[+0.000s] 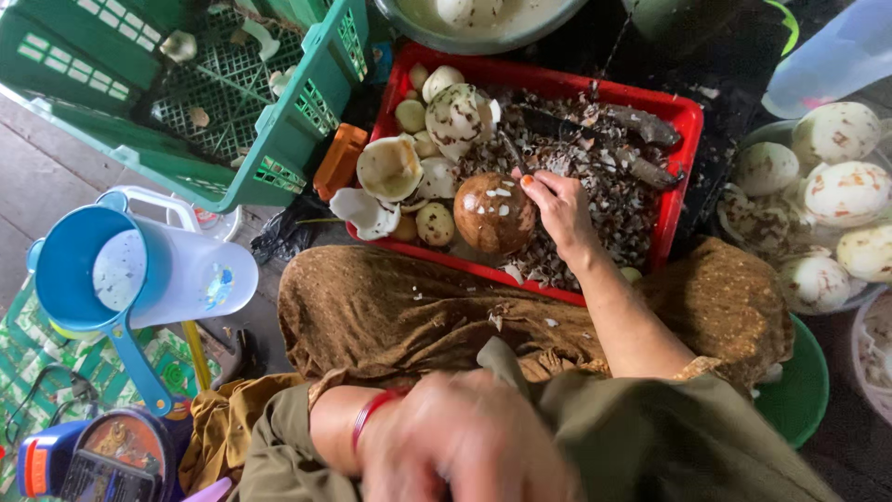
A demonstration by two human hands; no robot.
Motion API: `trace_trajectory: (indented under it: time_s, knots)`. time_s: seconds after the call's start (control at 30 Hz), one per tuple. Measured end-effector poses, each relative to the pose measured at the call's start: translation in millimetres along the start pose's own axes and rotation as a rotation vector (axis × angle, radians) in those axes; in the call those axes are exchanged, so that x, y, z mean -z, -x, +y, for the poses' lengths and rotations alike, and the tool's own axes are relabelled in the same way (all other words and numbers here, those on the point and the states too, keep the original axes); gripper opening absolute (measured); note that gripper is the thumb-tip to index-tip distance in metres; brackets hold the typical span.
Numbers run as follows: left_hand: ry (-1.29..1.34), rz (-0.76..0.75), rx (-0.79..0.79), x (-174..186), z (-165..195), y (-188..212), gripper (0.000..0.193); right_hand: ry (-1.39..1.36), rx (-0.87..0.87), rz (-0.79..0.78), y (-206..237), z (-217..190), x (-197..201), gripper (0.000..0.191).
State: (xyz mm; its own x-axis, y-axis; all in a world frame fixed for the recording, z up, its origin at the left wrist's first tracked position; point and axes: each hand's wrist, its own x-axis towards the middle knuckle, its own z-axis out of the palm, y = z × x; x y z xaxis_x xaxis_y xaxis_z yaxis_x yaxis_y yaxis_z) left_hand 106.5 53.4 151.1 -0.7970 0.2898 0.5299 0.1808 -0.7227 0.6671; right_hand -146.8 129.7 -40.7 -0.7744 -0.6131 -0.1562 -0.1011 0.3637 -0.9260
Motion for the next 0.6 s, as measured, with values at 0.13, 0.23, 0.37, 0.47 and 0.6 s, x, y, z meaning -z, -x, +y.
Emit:
trace_trajectory:
  time_s: [0.13, 0.23, 0.37, 0.47, 0.6]
  knots:
    - [-0.010, 0.011, -0.031, -6.9, -12.3, 5.8, 0.037, -0.108, 0.097, -0.011, 1.5, 0.9, -1.1, 0.030]
    - [-0.017, 0.020, -0.024, -12.5, -17.3, 4.7, 0.035, -0.115, 0.077, -0.019, 1.7, 0.0, -2.0, 0.029]
    - [-0.038, 0.027, -0.013, -12.7, -16.1, 0.3, 0.032, -0.040, 0.107, 0.002, 0.1, -1.8, -2.1, 0.034]
    - [-0.059, 0.024, 0.011, -5.1, -10.5, -2.7, 0.029, -0.082, 0.104, -0.003, -0.3, -0.7, -0.5, 0.029]
    - [-0.093, 0.026, 0.040, -1.0, -4.0, -11.4, 0.026, -0.085, 0.092, -0.010, 0.4, 6.5, -2.5, 0.030]
